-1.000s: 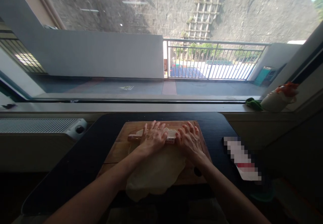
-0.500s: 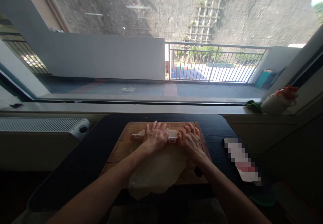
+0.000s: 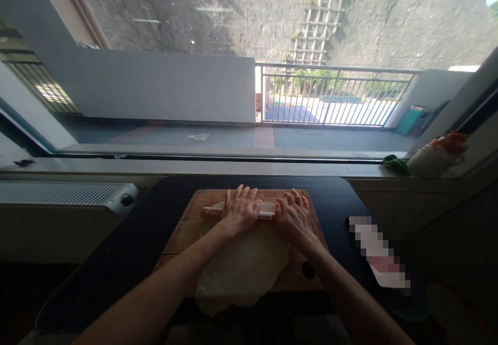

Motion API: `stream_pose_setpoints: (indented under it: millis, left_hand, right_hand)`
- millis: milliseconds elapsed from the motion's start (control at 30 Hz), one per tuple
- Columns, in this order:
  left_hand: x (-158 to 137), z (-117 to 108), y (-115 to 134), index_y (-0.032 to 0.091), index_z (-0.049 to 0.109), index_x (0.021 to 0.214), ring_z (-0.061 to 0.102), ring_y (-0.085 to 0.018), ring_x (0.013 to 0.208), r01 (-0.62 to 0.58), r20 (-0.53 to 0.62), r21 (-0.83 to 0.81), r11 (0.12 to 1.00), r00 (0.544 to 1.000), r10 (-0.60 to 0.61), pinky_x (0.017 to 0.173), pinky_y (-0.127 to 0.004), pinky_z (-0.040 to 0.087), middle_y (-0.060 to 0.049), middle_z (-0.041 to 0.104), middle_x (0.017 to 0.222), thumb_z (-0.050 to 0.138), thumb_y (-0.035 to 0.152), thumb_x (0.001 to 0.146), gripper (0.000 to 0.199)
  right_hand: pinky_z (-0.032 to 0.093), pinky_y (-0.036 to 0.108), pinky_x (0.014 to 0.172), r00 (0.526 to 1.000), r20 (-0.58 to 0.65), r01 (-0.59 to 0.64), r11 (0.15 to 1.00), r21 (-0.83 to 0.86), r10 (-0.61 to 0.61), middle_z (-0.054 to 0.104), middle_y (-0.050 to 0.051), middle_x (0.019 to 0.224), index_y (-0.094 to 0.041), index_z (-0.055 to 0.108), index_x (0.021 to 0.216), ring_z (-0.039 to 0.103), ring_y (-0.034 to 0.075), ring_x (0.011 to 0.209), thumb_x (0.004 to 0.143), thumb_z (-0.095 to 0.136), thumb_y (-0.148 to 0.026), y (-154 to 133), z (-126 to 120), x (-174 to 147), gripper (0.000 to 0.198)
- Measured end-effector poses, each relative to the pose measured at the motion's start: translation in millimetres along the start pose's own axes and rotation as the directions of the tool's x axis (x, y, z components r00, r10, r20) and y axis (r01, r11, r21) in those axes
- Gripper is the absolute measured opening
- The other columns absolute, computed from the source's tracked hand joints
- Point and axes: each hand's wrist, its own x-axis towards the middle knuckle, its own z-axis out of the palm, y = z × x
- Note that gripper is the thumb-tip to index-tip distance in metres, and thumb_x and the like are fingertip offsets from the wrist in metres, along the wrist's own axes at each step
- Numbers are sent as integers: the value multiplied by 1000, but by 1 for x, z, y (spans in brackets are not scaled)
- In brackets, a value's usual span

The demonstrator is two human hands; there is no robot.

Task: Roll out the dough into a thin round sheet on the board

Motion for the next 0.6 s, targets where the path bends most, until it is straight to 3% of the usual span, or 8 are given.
stream_pose_setpoints:
  millis: [167,333,400,600]
  left_hand:
    - [21,1,1,22,39,136,24,-27,135,75,72,-21,997,995,-73,108,-55,15,-8,40,142,23,47,90,55]
    - [-20,2,-1,24,40,136,22,-25,136,-78,-76,9,997,994,79,111,-51,8,-5,38,143,20,46,92,53]
    - [-23,1,-1,24,40,136,20,-24,137,-96,-94,19,995,991,97,112,-49,6,-5,37,144,21,46,92,53]
    - [28,-2,4,17,39,136,22,-27,136,94,57,-26,995,994,-92,108,-55,15,-10,38,143,24,48,90,57]
  right_hand:
    - [19,45,104,994,94,-64,998,6,63,50,7,129,-24,59,113,26,27,130,91,34,-33,4,3,22,34]
    - [10,45,108,999,-25,47,999,-8,-47,44,6,135,-25,58,114,17,24,135,94,27,-36,-4,-6,-19,38]
    - [8,44,109,998,-29,62,998,-11,-62,43,5,137,-25,57,115,15,24,135,95,26,-36,-5,-7,-23,39]
    - [20,47,104,983,138,-123,992,-4,123,45,10,134,-21,59,112,27,28,131,91,35,-40,2,0,29,37]
